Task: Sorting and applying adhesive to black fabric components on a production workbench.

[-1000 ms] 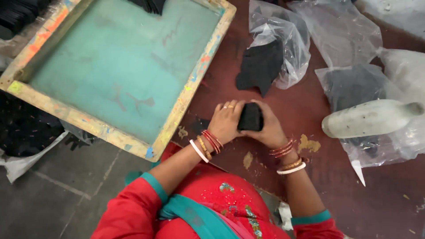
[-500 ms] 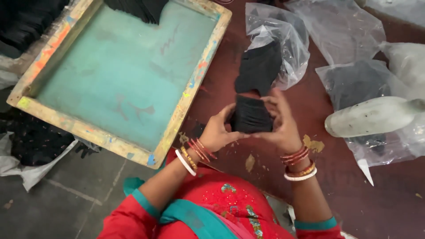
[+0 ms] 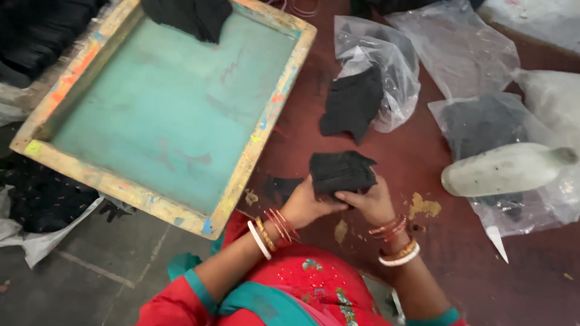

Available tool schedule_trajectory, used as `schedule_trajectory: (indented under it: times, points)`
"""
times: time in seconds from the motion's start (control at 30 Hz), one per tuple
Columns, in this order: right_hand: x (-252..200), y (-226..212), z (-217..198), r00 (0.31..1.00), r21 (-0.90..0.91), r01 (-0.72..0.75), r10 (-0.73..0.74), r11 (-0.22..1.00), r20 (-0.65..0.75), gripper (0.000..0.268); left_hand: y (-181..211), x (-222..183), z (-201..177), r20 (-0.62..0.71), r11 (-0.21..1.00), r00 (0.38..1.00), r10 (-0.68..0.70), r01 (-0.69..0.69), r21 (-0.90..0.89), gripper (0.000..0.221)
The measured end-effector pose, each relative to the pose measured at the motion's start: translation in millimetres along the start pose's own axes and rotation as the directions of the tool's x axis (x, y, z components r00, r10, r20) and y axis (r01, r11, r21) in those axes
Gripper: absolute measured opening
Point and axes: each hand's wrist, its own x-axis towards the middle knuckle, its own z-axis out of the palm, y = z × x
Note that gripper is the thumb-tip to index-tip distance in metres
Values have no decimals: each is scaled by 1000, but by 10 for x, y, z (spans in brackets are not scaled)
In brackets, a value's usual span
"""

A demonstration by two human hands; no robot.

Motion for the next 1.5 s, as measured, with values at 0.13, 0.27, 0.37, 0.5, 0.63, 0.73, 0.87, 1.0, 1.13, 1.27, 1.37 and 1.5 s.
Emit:
schedule_trajectory:
  times: [0.13, 0.27, 0.37, 0.5, 0.63, 0.73, 0.87, 1.0, 1.13, 1.27, 1.37, 1.5]
  points:
    - [74, -177, 159, 986, -283, 167, -166, 944, 28, 51, -122, -53, -185, -33, 771, 988, 151, -97, 630, 61]
    - [160, 15, 92, 937, -510, 346, -261, 788, 232, 42, -570, 59, -449, -169, 584, 985, 42, 113, 804, 37]
    - [219, -44, 146, 938, -421, 347, -297, 838, 181, 45, -539, 71, -438, -121, 904, 978, -168, 202, 377, 44]
    - [306, 89, -8, 909, -512, 416, -364, 752, 204, 45, 338, -28, -49, -382, 609, 892, -241, 446, 656, 52]
    - [257, -132, -107, 975, -445, 223, -198, 868, 102, 43, 777, -36, 271, -265, 380, 930, 254, 156, 912, 101]
    - [257, -242, -151, 939, -474, 342, -273, 811, 210, 51, 838, 103, 272, -105, 216, 915, 390, 20, 976, 124]
    - [408, -82, -104, 847, -656, 530, -377, 538, 375, 84, 357, 306, 1, -30, 309, 993, 117, -8, 951, 136]
    - [296, -305, 104, 956, -730, 292, -183, 618, 228, 90, 194, 277, -13, -203, 578, 977, 57, 134, 805, 128]
    - [170, 175, 122, 866, -770, 437, -449, 464, 221, 101, 98, 212, -12, -10, 537, 967, 254, -132, 833, 130]
    - [220, 332, 0, 860, -775, 443, -459, 451, 224, 101, 92, 185, -101, 47, 597, 977, 209, -166, 785, 124]
    - [277, 165, 9, 957, -708, 264, -271, 655, 107, 81, 241, 269, -134, 77, 566, 974, 211, -187, 803, 103]
    - [376, -2, 0, 982, -690, 177, -168, 701, 82, 75, 501, 255, 58, -85, 482, 991, 102, 25, 876, 83]
